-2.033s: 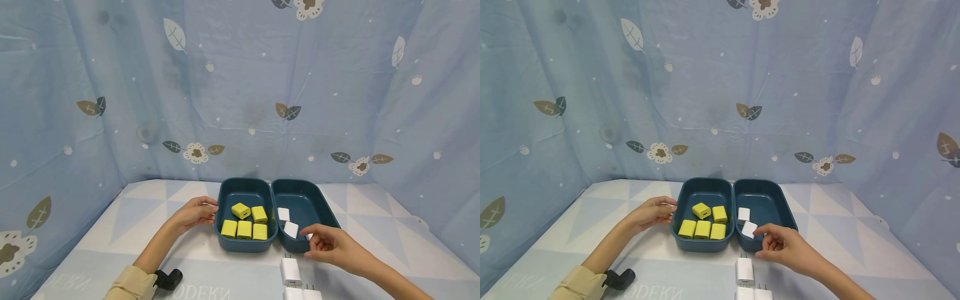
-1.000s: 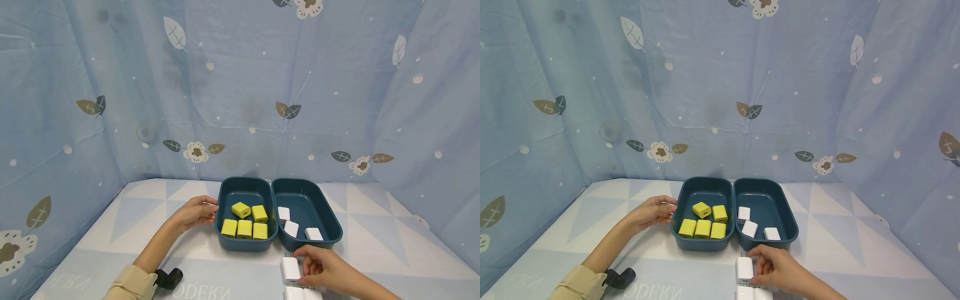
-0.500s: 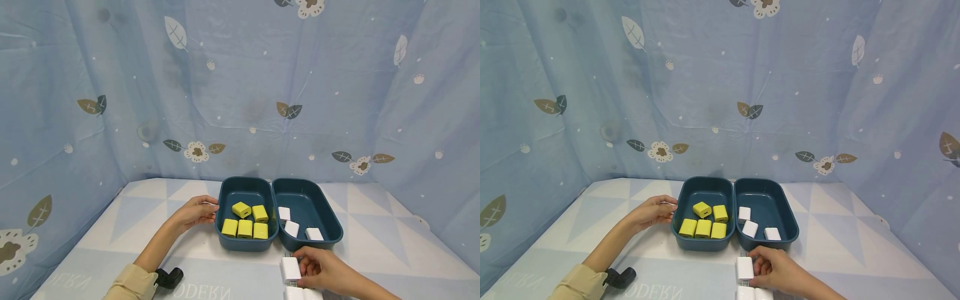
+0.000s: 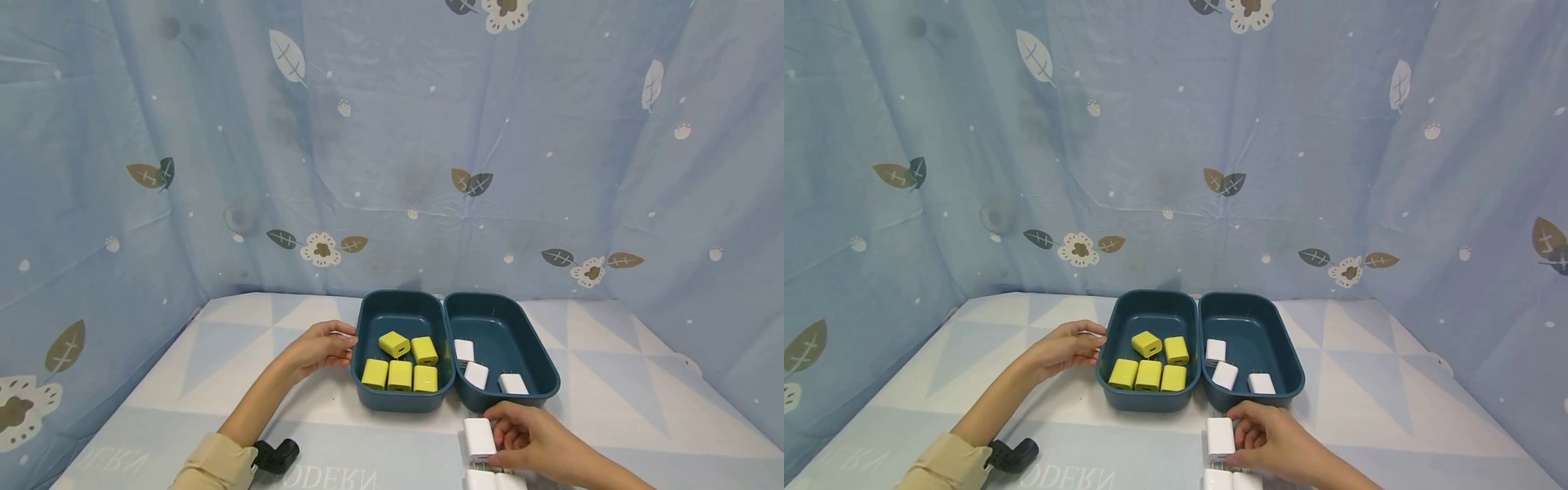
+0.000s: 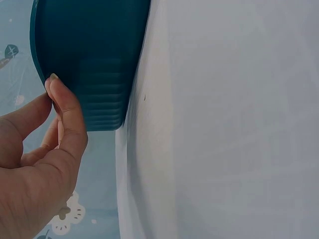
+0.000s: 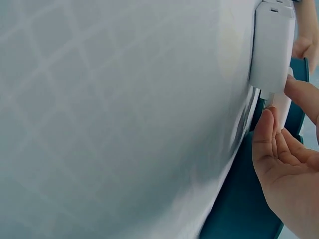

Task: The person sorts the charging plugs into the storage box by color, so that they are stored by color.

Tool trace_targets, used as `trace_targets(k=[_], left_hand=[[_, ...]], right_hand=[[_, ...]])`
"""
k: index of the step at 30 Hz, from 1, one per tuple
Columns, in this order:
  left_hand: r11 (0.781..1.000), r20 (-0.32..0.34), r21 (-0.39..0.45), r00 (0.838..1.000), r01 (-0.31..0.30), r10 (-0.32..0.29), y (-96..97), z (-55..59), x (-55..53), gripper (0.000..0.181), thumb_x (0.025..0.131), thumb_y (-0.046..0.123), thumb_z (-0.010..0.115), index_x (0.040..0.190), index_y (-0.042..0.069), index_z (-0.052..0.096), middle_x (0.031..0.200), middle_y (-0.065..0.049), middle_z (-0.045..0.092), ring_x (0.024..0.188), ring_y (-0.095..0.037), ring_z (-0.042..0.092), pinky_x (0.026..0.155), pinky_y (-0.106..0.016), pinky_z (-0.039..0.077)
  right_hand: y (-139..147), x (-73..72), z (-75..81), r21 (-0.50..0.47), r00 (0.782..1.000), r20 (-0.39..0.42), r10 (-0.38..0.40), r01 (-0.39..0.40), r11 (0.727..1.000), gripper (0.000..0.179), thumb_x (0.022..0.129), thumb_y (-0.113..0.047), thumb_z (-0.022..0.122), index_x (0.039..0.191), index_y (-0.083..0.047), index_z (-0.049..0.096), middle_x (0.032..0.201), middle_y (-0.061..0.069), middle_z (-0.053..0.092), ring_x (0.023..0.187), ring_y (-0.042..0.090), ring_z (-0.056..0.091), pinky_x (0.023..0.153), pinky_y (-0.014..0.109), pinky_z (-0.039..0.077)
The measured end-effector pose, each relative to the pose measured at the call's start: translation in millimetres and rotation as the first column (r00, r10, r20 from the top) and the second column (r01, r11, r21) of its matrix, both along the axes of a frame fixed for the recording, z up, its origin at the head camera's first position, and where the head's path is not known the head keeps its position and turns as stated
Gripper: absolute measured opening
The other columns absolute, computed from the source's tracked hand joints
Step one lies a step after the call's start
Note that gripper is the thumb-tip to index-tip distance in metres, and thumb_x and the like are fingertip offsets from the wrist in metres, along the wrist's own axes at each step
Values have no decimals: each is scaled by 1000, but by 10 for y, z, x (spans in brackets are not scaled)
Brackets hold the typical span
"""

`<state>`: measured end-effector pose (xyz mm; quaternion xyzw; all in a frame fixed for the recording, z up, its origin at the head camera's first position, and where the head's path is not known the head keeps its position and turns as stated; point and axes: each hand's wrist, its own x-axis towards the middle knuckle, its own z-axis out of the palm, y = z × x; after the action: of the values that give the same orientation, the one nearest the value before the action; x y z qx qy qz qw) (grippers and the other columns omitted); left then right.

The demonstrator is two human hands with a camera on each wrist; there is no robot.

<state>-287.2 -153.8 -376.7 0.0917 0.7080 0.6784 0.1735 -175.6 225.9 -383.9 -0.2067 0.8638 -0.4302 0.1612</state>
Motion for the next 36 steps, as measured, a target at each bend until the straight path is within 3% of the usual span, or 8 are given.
trace_targets(k=[5,21,29,36], left_hand=[[1000,5,-3,1000,1,-1,1,-4,0,32,92,8,56,118,-8,45,83,-10,61,70,-17,61,69,-29,55],[1000,5,2,1000,1,-1,2,-9,5,34,92,9,57,119,-8,45,82,-10,62,69,-16,61,66,-27,55],[1000,0,0,1000,1,-1,1,-10,1,35,92,9,57,119,-9,45,82,-11,61,69,-16,61,67,-27,55],[1000,-3,-2,1000,0,0,-1,-8,-3,35,92,10,58,119,-8,45,83,-11,62,69,-16,61,68,-28,55]], right_hand=[[1,35,51,-16,1000,5,-20,20,1000,55,72,-30,80,114,-3,57,84,4,58,70,14,54,57,22,47],[124,115,278,-54,993,-121,0,-6,999,51,76,-28,77,115,-3,56,85,6,58,72,15,56,61,24,50],[208,62,441,-51,983,-179,-31,22,998,54,76,-26,77,118,-1,54,86,8,58,72,17,57,61,24,50],[305,-77,506,-65,977,-207,-59,46,997,54,77,-24,76,118,2,53,87,10,58,73,17,57,62,24,51]])
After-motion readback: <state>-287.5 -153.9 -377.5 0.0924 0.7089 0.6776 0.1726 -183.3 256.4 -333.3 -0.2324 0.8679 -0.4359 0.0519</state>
